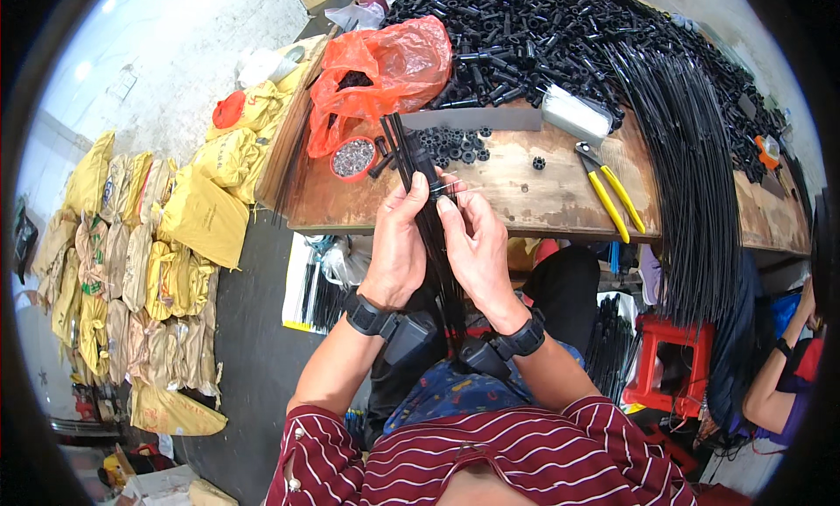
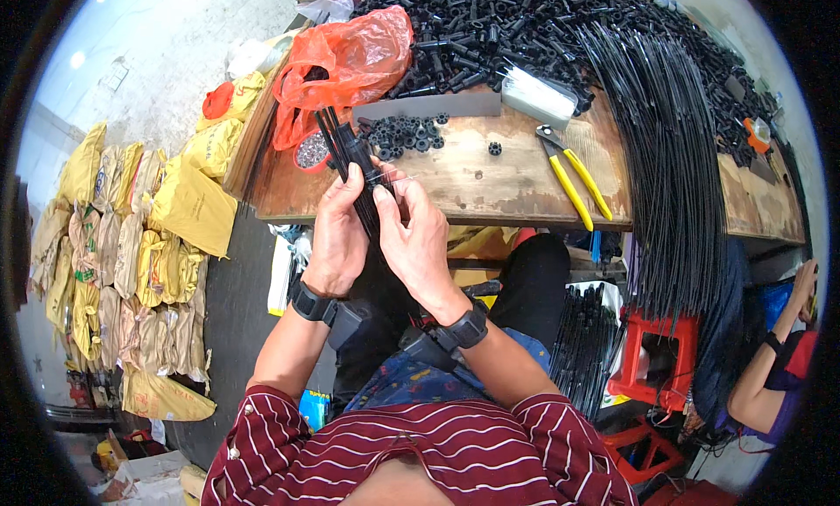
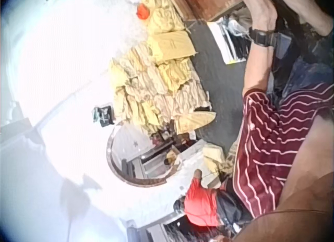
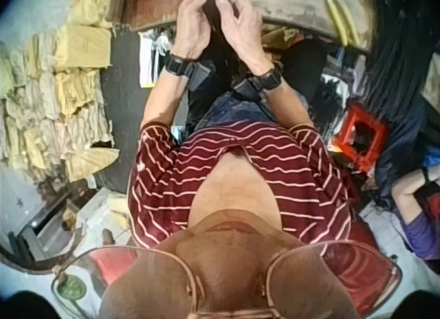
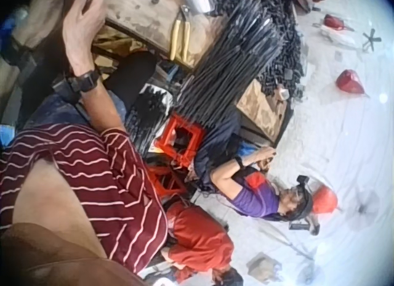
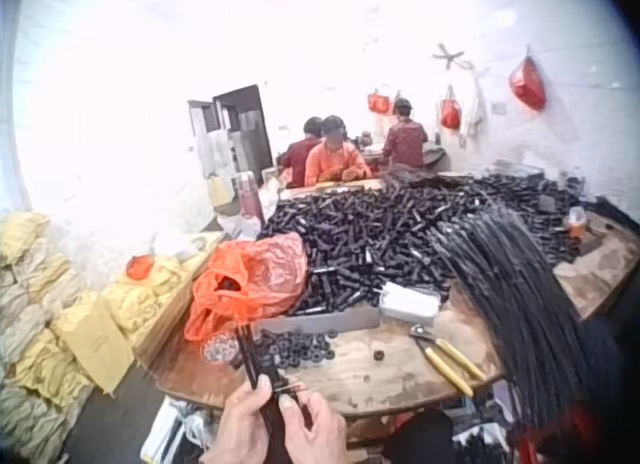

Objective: Assemble the ribs and frame components for umbrellas at a factory workstation.

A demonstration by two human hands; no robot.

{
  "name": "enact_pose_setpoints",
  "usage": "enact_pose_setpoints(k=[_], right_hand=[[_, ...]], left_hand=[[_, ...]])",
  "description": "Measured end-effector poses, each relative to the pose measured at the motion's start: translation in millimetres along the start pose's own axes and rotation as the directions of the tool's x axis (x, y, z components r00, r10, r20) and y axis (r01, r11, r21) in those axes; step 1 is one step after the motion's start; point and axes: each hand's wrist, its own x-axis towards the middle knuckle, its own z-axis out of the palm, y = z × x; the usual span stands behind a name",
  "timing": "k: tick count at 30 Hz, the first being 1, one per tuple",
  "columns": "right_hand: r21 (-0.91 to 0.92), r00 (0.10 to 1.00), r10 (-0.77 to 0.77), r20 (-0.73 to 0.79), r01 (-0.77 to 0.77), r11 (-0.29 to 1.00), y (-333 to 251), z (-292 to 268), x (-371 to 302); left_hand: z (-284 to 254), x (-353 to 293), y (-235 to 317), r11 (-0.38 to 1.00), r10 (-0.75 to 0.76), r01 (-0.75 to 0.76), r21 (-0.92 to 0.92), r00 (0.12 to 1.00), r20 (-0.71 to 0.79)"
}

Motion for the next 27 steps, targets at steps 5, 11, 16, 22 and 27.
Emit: enact_pose_setpoints(k=[5,11,16,22,27], right_hand=[[0.077,0.987,0.078,0.141,-0.089,0.993,-2,-6,4],[0.207,0.972,0.065,0.227,-0.113,0.972,-3,2,4],[0.047,0.987,0.096,0.127,-0.103,0.994,-7,15,-5],[0.119,0.981,0.074,0.180,-0.096,0.988,-11,20,-11],[0.195,0.947,0.145,0.288,-0.207,0.959,-24,14,-8]], left_hand=[[-3,-3,5,0.999,0.004,-0.004,0.043,1.000,0.005],[-7,-8,8,0.996,0.065,-0.066,0.055,0.998,0.009],[-20,-12,11,0.997,0.065,-0.066,0.037,0.998,0.022],[-36,-17,17,0.997,0.058,-0.061,0.043,0.995,0.081],[-41,-19,27,0.996,-0.006,-0.010,0.089,0.984,0.177]])
